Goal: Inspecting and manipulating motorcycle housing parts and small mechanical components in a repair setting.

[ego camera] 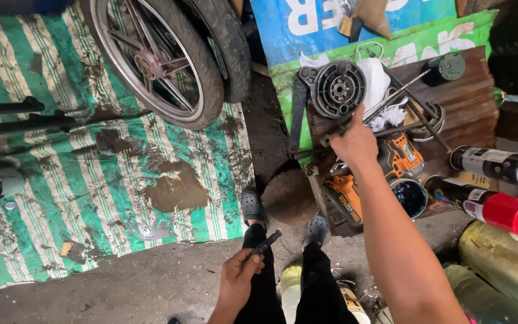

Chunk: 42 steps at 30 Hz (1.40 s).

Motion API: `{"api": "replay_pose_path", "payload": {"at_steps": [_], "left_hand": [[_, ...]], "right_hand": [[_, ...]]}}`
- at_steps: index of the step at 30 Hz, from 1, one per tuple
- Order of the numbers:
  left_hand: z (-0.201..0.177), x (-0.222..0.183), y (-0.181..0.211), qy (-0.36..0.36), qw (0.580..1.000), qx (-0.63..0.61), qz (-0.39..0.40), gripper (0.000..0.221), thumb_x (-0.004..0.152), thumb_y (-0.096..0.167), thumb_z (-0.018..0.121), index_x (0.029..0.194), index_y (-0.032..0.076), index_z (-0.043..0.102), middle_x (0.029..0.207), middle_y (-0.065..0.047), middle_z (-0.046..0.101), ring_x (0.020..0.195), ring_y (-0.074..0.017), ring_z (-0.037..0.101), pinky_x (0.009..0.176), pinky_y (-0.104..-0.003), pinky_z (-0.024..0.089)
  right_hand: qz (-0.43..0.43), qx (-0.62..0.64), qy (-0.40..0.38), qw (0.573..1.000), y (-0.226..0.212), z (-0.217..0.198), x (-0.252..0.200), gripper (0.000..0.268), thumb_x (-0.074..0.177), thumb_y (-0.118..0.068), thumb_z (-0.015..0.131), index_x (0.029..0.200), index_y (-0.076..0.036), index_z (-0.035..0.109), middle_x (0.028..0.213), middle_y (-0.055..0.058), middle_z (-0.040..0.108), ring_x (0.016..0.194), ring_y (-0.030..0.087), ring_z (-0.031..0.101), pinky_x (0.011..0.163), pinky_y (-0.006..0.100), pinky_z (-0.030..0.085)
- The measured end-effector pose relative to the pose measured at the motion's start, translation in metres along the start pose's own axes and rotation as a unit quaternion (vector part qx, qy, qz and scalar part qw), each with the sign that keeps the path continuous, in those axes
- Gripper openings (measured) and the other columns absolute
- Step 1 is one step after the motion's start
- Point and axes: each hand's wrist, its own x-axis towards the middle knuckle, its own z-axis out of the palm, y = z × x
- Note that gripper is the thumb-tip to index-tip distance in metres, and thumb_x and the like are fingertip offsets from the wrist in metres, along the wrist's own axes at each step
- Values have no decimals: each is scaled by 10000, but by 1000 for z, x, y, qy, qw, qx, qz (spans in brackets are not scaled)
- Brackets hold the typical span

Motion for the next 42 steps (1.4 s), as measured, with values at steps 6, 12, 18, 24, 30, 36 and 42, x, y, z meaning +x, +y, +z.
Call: {"api": "replay_pose_path", "payload": {"at_steps": [6,12,18,24,30,36,42], "left_hand": [[-2,1,-8,-13,1000,10,11,227,1011,169,722,998,-10,861,808,-112,830,715,-181,728,718,-315,622],[1,-2,-3,-15,1000,13,11,219,1014,168,727,996,-11,852,801,-105,818,710,-164,714,721,-303,609],[-2,-2,2,-8,998,66,9,246,1002,230,727,973,29,865,782,-78,841,691,-153,740,709,-309,609],[19,3,22,-18,998,40,-37,327,993,266,727,1107,3,884,888,-129,889,771,-200,813,775,-322,688],[87,25,63,-118,986,-117,32,282,1078,180,640,1119,-56,788,833,-89,704,779,-216,635,769,-372,543],[150,28,113,-105,961,144,212,230,1059,262,633,1051,105,801,816,-5,781,713,-148,720,632,-337,565],[174,42,130,-114,883,247,383,168,1084,170,670,1105,86,814,838,-119,758,792,-362,784,715,-443,632]], "right_hand": [[-77,81,-24,993,17,8,-19,1041,1045,-147,623,1843,-190,-43,758,161,655,677,331,594,597,464,428],[-92,163,-49,981,1,18,-4,1095,1005,-150,624,1829,-158,-97,721,94,599,659,271,549,607,424,391],[-88,304,-84,945,-2,25,2,1097,1083,-115,665,1821,-182,-144,773,52,495,684,200,441,655,398,331],[-126,307,-49,942,41,9,-43,685,1032,-159,671,1700,-161,518,895,68,554,786,217,520,738,453,414],[-95,681,-165,707,118,60,-112,1029,835,-75,796,1760,-99,345,1310,169,735,1140,315,713,956,409,587],[-144,750,-166,624,147,107,-136,821,896,39,808,1634,-135,493,1208,162,829,957,246,753,742,351,520],[-148,781,-41,605,169,134,-93,765,945,111,758,1623,84,405,1110,205,861,839,210,826,644,259,663]]}}
